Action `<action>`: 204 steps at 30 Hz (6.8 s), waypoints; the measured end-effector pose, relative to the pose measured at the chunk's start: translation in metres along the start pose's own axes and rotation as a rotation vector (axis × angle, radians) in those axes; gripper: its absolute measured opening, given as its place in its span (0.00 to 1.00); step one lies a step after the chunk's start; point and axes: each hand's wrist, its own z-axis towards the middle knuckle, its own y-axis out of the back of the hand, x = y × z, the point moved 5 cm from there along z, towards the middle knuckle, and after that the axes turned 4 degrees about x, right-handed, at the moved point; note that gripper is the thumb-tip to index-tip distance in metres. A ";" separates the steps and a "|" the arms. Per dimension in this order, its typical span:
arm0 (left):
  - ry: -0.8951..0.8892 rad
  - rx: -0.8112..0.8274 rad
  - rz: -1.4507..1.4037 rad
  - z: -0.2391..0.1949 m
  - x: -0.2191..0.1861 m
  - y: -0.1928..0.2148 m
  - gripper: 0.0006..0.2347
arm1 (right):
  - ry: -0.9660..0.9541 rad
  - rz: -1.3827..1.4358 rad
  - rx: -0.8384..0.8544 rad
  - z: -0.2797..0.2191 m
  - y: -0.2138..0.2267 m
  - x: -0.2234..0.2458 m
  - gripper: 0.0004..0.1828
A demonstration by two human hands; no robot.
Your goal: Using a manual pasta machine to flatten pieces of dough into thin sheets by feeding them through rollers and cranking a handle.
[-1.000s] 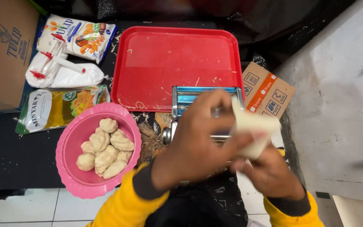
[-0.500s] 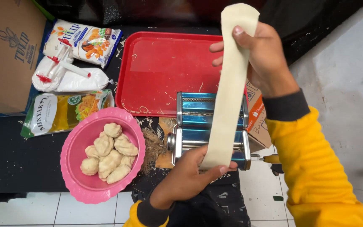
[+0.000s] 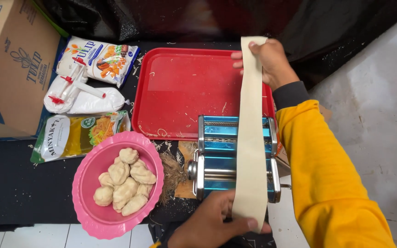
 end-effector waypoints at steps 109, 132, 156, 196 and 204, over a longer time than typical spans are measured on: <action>-0.665 -1.031 0.380 0.001 0.048 0.118 0.16 | 0.902 -0.644 -0.416 -0.274 0.040 -0.163 0.04; -1.011 -0.826 0.513 -0.007 0.028 0.097 0.15 | 0.726 -0.387 -0.040 -0.271 0.072 -0.163 0.12; 0.098 -0.450 0.235 0.088 -0.100 0.148 0.21 | 0.019 -1.450 -0.220 -0.328 0.242 -0.180 0.17; -0.584 -0.090 0.323 0.119 -0.173 0.114 0.20 | -0.112 -1.972 -0.163 -0.281 0.236 -0.127 0.06; -0.535 -0.117 0.356 0.108 -0.161 0.102 0.20 | -0.118 -1.625 -0.017 -0.132 0.168 -0.129 0.19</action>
